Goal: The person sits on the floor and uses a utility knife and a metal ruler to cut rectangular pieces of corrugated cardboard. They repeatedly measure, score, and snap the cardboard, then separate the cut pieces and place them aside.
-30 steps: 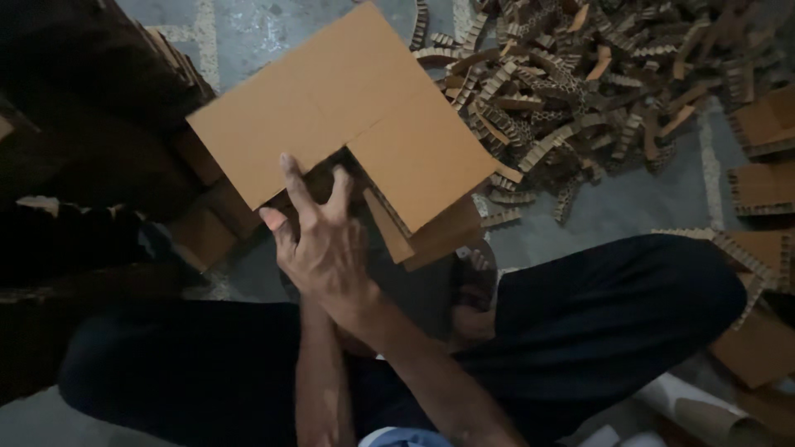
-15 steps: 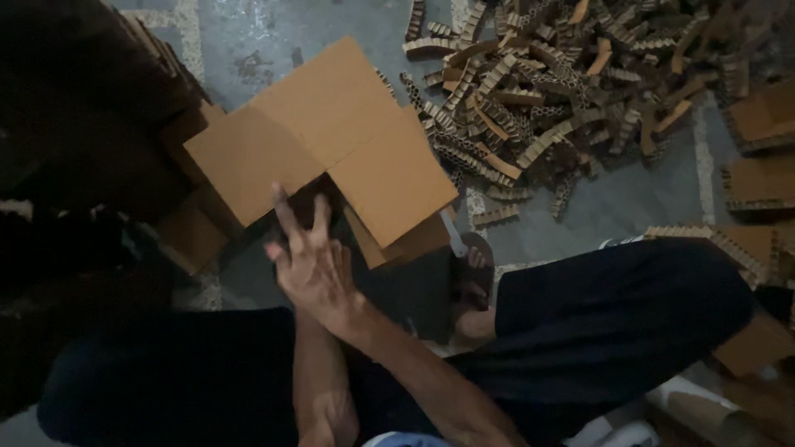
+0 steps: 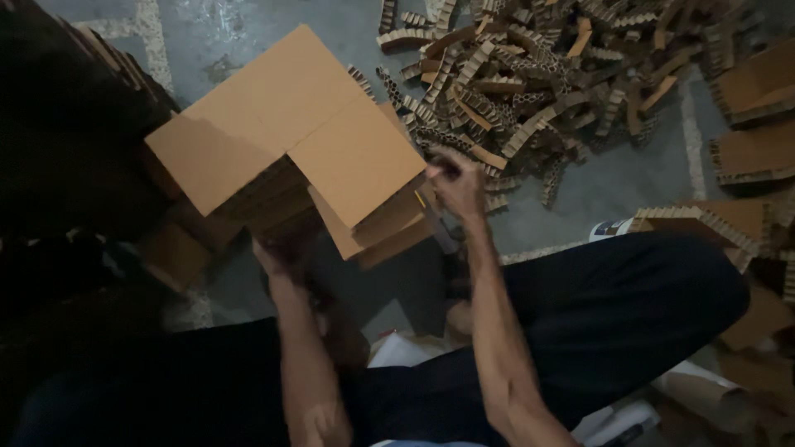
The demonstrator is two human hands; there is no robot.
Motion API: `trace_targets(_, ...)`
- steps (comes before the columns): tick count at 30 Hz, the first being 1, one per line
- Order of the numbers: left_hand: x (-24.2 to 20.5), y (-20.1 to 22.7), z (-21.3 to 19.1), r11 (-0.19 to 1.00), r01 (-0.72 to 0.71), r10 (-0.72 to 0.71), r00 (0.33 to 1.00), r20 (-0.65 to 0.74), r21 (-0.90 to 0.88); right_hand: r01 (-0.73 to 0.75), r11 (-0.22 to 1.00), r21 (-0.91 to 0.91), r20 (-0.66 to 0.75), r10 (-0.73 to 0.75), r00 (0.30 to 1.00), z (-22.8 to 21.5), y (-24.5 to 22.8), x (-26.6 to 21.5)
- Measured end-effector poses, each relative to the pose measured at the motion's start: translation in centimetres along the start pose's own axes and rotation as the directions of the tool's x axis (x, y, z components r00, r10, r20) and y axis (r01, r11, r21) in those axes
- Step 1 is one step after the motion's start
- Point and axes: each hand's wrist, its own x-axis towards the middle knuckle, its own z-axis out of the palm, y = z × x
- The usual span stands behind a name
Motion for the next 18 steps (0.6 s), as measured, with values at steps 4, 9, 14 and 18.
trace_targets(4,0.7,0.5,-2.5,0.994,0.092,-0.090,0.995,-0.032,0.065,-0.063,0.993,-0.101,0.174,0.080,0.982,1.9,5.2,0.4)
trace_targets(9,0.8,1.2,-7.1,0.980,0.171,-0.142,0.961,-0.236,0.104,-0.168,0.979,-0.117,0.276,0.194,0.941,2.6,6.6,0.4)
trace_targets(14,0.0,2.4,-9.6,0.871,0.060,0.204,0.859,0.469,-0.488,-0.029,0.954,-0.299,0.147,0.076,0.986,4.2,5.7,-0.6)
trace_targets(18,0.2,3.7,-8.6,0.990,-0.142,0.140,0.988,-0.070,-0.026,0.125,0.921,-0.369,0.124,-0.085,0.989,5.1,5.2,-1.2)
